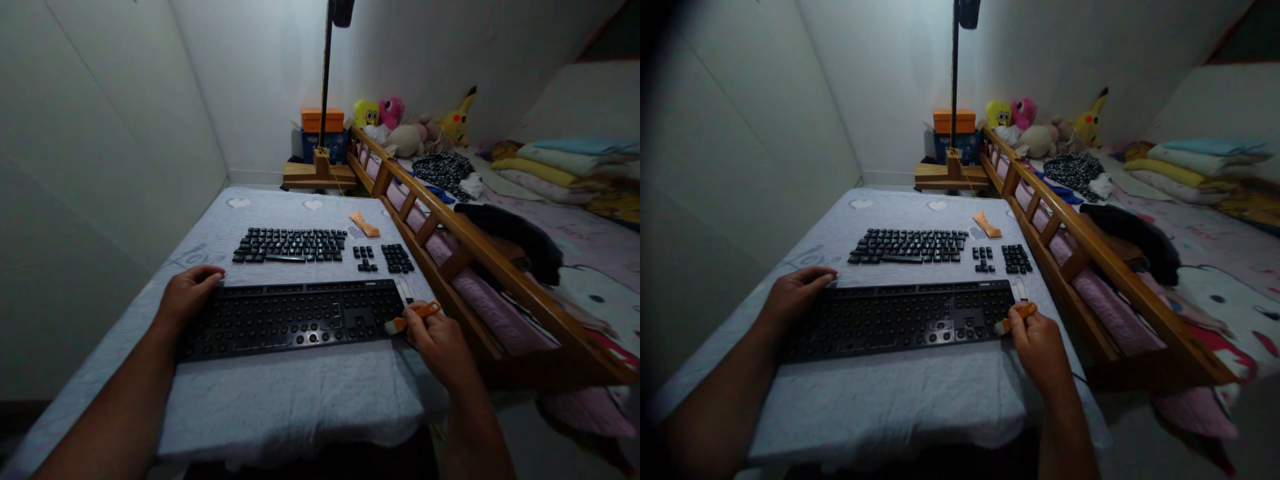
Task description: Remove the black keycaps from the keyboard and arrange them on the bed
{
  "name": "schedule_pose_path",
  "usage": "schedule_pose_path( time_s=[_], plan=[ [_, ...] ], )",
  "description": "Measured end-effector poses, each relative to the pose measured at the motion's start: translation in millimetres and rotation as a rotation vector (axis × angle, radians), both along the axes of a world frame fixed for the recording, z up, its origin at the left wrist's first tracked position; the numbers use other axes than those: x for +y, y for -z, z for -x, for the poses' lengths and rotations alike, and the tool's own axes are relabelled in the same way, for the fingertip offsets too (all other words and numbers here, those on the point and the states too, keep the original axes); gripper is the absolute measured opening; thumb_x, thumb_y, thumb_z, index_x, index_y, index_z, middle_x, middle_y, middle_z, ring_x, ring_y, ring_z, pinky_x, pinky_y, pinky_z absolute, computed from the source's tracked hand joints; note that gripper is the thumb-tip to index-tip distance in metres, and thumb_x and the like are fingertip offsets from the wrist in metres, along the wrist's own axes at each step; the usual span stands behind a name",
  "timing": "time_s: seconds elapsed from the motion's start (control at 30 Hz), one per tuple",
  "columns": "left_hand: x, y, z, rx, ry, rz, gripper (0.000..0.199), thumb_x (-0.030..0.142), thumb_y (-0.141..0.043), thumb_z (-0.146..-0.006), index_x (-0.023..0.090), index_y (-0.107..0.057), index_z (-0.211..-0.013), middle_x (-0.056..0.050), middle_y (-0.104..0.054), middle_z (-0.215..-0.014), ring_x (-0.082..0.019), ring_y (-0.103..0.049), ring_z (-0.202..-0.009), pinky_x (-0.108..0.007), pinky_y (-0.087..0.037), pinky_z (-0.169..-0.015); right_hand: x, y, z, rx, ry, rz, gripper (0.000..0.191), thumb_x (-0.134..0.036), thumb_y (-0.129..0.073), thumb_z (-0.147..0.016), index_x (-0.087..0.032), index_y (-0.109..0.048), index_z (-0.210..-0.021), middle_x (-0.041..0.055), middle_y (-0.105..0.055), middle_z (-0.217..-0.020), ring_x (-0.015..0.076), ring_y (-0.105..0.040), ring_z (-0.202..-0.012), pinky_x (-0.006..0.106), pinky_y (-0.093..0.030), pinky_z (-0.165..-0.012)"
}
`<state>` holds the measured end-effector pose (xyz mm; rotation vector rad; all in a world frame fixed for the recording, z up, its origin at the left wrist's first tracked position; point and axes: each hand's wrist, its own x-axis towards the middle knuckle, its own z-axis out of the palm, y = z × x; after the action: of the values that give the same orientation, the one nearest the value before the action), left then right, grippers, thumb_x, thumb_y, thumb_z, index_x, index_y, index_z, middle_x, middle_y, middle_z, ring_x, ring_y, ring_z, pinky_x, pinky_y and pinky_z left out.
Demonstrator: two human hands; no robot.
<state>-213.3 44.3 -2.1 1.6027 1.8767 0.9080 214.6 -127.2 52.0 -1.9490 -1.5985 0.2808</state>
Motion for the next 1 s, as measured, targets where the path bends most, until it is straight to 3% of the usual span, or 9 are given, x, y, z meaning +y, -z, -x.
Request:
schedule_pose_path(
  time_s=[0.17, 0.3, 0.43, 0.67, 0.83, 1.0],
  plan=[
    [0.1, -0.4, -0.3, -0.005, -0.003, 0.001, 0.044, 0.051, -0.06, -0.065, 0.017, -0.073, -0.091, -0.008, -0.074, -0.095, -0.029, -0.067, -0.097, -0.035, -0.048, -0.089, -0.3, -6.0, -13.0, -0.094, 0.024, -0.058, 0.041, -0.044, -0.041, -0.091, -0.023, -0.06, -0.062, 0.0058, -0.064, -0.054, 0.0219, -0.062, -0.053, 0.031, -0.041, -0.054],
    [-0.2, 1.6, 0.1, -0.02, -0.006, 0.005, 0.045, 0.051, -0.06, -0.065, 0.017, -0.072, -0.092, -0.007, -0.075, -0.094, -0.028, -0.067, -0.094, -0.034, -0.048, -0.087, -3.4, -9.5, -8.9, -0.037, 0.022, -0.059, 0.043, -0.045, -0.043, -0.092, -0.022, -0.061, -0.061, 0.0063, -0.066, -0.059, 0.021, -0.064, -0.056, 0.03, -0.044, -0.057],
    [-0.8, 2.2, 0.6, -0.023, -0.006, 0.007, 0.047, 0.052, -0.059, -0.065, 0.017, -0.072, -0.094, -0.007, -0.074, -0.095, -0.027, -0.067, -0.094, -0.034, -0.048, -0.086, -3.0, -5.2, 2.1, 0.077, -0.014, -0.021, 0.043, -0.045, -0.043, -0.094, -0.021, -0.063, -0.065, 0.0041, -0.067, -0.058, 0.0189, -0.064, -0.056, 0.027, -0.045, -0.057],
    [-1.1, -1.5, -1.7, 0.002, -0.011, 0.027, 0.049, 0.054, -0.058, -0.064, 0.017, -0.072, -0.093, -0.007, -0.073, -0.094, -0.027, -0.065, -0.095, -0.034, -0.047, -0.086, 0.9, 2.2, -7.9, -0.065, -0.009, 0.044, 0.037, -0.042, -0.042, -0.091, -0.018, -0.069, -0.082, 0.0095, -0.074, -0.076, 0.0252, -0.071, -0.073, 0.031, -0.048, -0.067],
    [0.8, 1.0, -0.4, 0.002, 0.002, 0.017, 0.049, 0.054, -0.057, -0.064, 0.017, -0.071, -0.092, -0.007, -0.073, -0.094, -0.028, -0.065, -0.096, -0.034, -0.047, -0.087, -1.5, -8.2, -15.4, -0.144, 0.016, -0.012, 0.032, -0.039, -0.043, -0.09, -0.02, -0.068, -0.083, 0.0088, -0.075, -0.084, 0.025, -0.071, -0.079, 0.032, -0.048, -0.071],
    [2.1, 3.4, 1.9, 0.001, 0.011, 0.008, 0.049, 0.055, -0.057, -0.064, 0.017, -0.071, -0.092, -0.008, -0.073, -0.095, -0.028, -0.065, -0.095, -0.035, -0.046, -0.088, -6.1, -17.3, -9.9, -0.032, 0.004, -0.083, 0.033, -0.043, -0.045, -0.091, -0.02, -0.068, -0.083, 0.0056, -0.073, -0.075, 0.0204, -0.068, -0.068, 0.028, -0.047, -0.065]
  ],
)
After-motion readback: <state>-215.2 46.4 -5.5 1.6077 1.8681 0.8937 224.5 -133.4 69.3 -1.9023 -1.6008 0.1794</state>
